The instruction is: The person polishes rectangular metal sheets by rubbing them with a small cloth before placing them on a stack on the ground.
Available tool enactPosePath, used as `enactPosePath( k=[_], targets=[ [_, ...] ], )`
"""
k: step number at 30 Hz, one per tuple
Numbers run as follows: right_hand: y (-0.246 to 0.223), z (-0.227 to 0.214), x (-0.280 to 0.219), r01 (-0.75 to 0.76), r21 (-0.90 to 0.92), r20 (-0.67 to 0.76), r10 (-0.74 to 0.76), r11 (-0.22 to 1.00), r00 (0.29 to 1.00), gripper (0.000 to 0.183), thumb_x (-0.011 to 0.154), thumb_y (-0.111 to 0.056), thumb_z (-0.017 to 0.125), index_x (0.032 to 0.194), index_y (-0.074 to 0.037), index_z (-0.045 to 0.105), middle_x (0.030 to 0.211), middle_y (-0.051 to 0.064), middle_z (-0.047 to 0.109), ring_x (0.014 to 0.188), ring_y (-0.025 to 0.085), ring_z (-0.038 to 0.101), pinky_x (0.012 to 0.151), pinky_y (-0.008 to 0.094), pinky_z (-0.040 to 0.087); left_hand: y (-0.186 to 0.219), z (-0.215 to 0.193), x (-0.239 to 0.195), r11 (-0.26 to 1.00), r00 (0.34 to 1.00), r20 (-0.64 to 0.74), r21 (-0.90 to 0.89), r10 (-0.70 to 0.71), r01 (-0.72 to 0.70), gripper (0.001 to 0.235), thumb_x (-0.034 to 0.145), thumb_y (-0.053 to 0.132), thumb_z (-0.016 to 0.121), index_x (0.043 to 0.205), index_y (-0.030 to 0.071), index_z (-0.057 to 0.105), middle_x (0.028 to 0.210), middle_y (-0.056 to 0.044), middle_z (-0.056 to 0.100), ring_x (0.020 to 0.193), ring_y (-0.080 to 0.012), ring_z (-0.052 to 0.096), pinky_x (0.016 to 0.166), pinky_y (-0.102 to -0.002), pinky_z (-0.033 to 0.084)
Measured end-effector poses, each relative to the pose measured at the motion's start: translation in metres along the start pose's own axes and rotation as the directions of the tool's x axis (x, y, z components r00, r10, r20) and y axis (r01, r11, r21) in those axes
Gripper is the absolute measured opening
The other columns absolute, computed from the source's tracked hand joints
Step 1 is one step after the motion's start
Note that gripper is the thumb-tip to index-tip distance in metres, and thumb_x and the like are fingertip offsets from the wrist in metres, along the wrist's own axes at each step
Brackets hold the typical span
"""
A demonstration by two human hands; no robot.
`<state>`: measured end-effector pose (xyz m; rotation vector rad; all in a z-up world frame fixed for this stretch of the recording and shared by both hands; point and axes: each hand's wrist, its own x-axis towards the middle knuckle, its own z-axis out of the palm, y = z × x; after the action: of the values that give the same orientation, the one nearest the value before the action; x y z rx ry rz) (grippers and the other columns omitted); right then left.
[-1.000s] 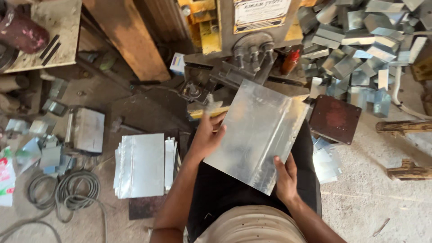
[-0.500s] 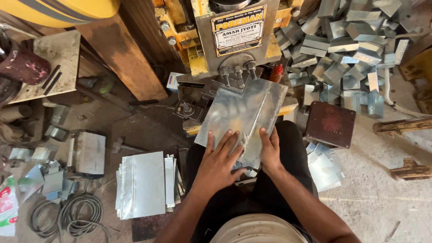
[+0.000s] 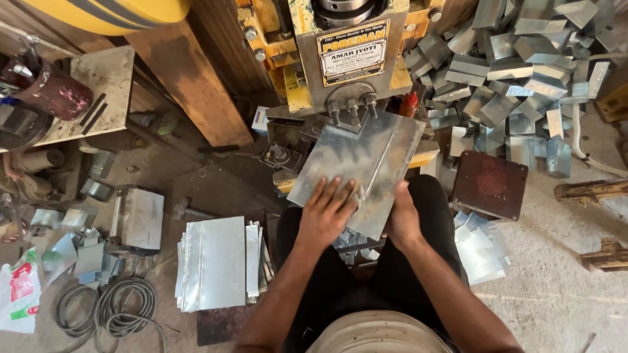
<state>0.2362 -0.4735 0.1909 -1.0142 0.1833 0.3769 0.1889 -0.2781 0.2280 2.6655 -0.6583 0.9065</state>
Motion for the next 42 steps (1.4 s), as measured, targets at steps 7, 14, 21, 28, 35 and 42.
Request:
enactPosePath(
  k=[7,14,21,28,35,42],
  targets=[
    [0.029,-0.037,-0.033,-0.115,-0.154,0.156,0.139,0.981,0.978,0.065,0.099,-0.046,0.044,0.151,-0.008,0.038,0.143,0.013,0.059,0.129,0.029,0.058,0.106,0.043,0.048,0.046,-0.008,-0.084,0.469,0.688,0.081,-0.673,-0.721,0.572,0.029,0.094,0.018,0.072,0.120,0.007,0.065,0.126,-0.009,0.069,0.120,-0.0308,0.064,0.105,-0.049,0.051],
    [0.053,-0.032,-0.060,0.189,-0.235,0.035,-0.186,0.953,0.982,0.055,0.102,-0.018,0.063,0.148,0.003,0.043,0.125,0.018,0.062,0.111,0.026,0.061,0.093,0.041,0.053,0.069,0.033,-0.109,-0.792,0.264,0.796,-0.592,-0.545,0.148,0.067,0.087,0.016,0.072,0.147,0.008,0.042,0.135,-0.009,0.059,0.127,-0.0283,0.056,0.104,-0.047,0.049],
    [-0.019,0.018,-0.004,0.032,-0.091,-0.123,-0.043,0.995,0.991,0.046,0.099,-0.017,0.054,0.143,-0.005,0.044,0.121,0.013,0.064,0.106,0.025,0.066,0.089,0.038,0.058,0.045,0.039,-0.030,-0.607,0.354,0.642,-0.764,-0.680,0.219,0.060,0.089,0.011,0.074,0.142,0.000,0.047,0.132,-0.016,0.059,0.122,-0.0293,0.059,0.102,-0.045,0.050],
    [-0.029,0.020,0.015,0.140,-0.066,-0.044,-0.143,0.988,0.989,0.046,0.102,-0.017,0.057,0.146,-0.008,0.045,0.128,0.006,0.062,0.113,0.020,0.062,0.097,0.038,0.052,0.036,0.064,-0.002,-0.511,0.286,0.522,-0.851,-0.804,0.116,0.054,0.087,0.006,0.074,0.137,0.004,0.051,0.127,-0.009,0.062,0.116,-0.0227,0.061,0.099,-0.038,0.049],
    [-0.041,-0.043,0.021,0.042,-0.132,-0.086,-0.053,0.990,0.995,0.053,0.101,-0.028,0.055,0.149,-0.008,0.043,0.130,0.015,0.061,0.103,0.025,0.065,0.087,0.044,0.052,0.032,0.085,-0.011,-0.500,0.217,0.507,-0.861,-0.834,0.090,0.058,0.084,0.001,0.074,0.136,0.009,0.049,0.127,-0.006,0.061,0.117,-0.0199,0.059,0.103,-0.036,0.049],
    [-0.034,-0.031,0.024,0.476,-0.868,0.423,-0.710,-0.139,0.564,0.082,0.071,-0.002,0.068,0.149,-0.006,0.041,0.149,0.022,0.046,0.119,0.044,0.059,0.104,0.052,0.046,0.037,0.072,-0.007,-0.526,0.217,0.537,-0.843,-0.815,0.108,0.060,0.085,0.004,0.074,0.139,0.003,0.048,0.131,-0.010,0.060,0.118,-0.0223,0.058,0.102,-0.039,0.048]
  ],
)
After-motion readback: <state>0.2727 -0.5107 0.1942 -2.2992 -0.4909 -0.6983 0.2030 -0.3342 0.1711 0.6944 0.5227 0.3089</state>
